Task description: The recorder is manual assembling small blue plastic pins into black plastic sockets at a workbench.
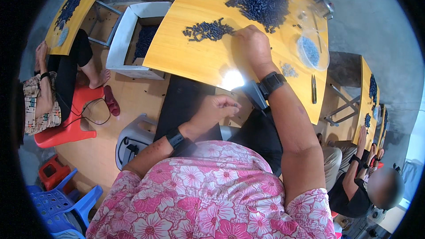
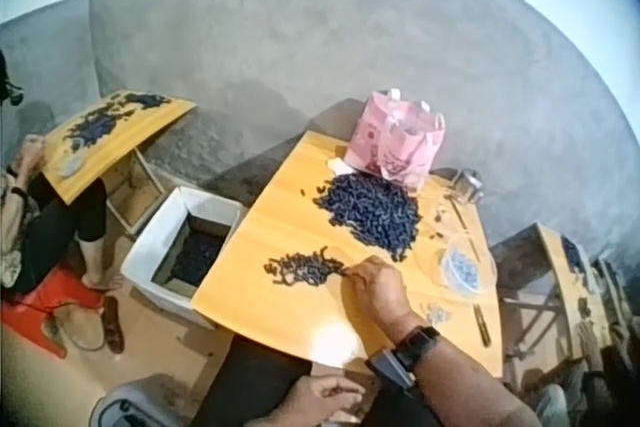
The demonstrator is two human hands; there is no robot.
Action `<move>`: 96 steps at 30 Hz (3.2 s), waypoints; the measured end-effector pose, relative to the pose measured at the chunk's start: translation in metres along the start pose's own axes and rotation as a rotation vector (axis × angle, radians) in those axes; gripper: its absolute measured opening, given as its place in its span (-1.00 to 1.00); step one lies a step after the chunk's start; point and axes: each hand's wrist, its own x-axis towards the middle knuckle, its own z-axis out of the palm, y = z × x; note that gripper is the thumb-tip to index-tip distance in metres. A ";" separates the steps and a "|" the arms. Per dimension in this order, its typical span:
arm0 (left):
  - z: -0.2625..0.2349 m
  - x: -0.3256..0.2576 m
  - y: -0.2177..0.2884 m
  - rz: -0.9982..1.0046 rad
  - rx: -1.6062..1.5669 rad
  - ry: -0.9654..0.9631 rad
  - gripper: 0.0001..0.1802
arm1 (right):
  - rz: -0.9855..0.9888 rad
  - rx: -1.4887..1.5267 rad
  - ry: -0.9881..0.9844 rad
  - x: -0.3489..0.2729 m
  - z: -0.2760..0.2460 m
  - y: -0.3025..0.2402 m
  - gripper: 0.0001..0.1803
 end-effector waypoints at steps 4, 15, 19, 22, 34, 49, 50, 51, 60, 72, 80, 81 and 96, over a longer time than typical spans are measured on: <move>0.002 0.001 -0.002 -0.002 0.002 0.006 -0.81 | 0.218 0.211 0.070 -0.008 0.005 0.008 -0.87; 0.002 0.000 0.002 -0.008 0.038 0.015 -0.81 | 0.173 0.044 -0.015 0.009 0.007 0.000 -0.86; 0.005 0.001 -0.002 0.010 -0.021 0.052 -0.86 | 0.078 -0.076 -0.079 0.011 0.002 -0.003 -0.87; 0.003 0.002 0.000 0.003 0.020 0.002 -0.81 | 0.179 -0.009 -0.093 0.005 0.006 0.006 -0.89; 0.004 0.005 -0.010 -0.011 -0.019 0.041 -0.85 | 0.033 -0.065 -0.170 -0.021 -0.010 -0.008 -0.94; 0.001 0.004 -0.017 -0.037 0.020 0.030 -0.80 | 0.007 -0.063 -0.149 -0.065 -0.027 -0.016 -0.79; 0.001 0.004 -0.015 -0.013 -0.010 0.023 -0.79 | 0.023 -0.057 -0.155 -0.070 -0.026 -0.014 -0.79; 0.002 0.004 -0.012 -0.013 0.005 0.014 -0.78 | 0.096 0.081 -0.062 -0.075 -0.026 -0.011 -0.84; 0.001 -0.004 -0.003 0.021 0.030 0.013 -0.81 | 0.732 1.225 -0.108 -0.138 -0.042 -0.044 -0.84; 0.000 -0.003 -0.008 0.031 0.045 -0.044 -0.82 | 0.823 1.312 -0.151 -0.158 -0.041 -0.057 -0.83; 0.001 -0.003 -0.007 0.058 0.007 -0.047 -0.82 | 0.780 1.273 -0.185 -0.156 -0.042 -0.056 -0.83; 0.002 -0.003 -0.007 0.065 -0.037 -0.043 -0.81 | 0.764 1.259 -0.184 -0.155 -0.043 -0.056 -0.83; 0.003 -0.001 -0.012 0.015 -0.002 -0.047 -0.83 | 0.626 1.124 -0.193 -0.158 -0.043 -0.055 -0.82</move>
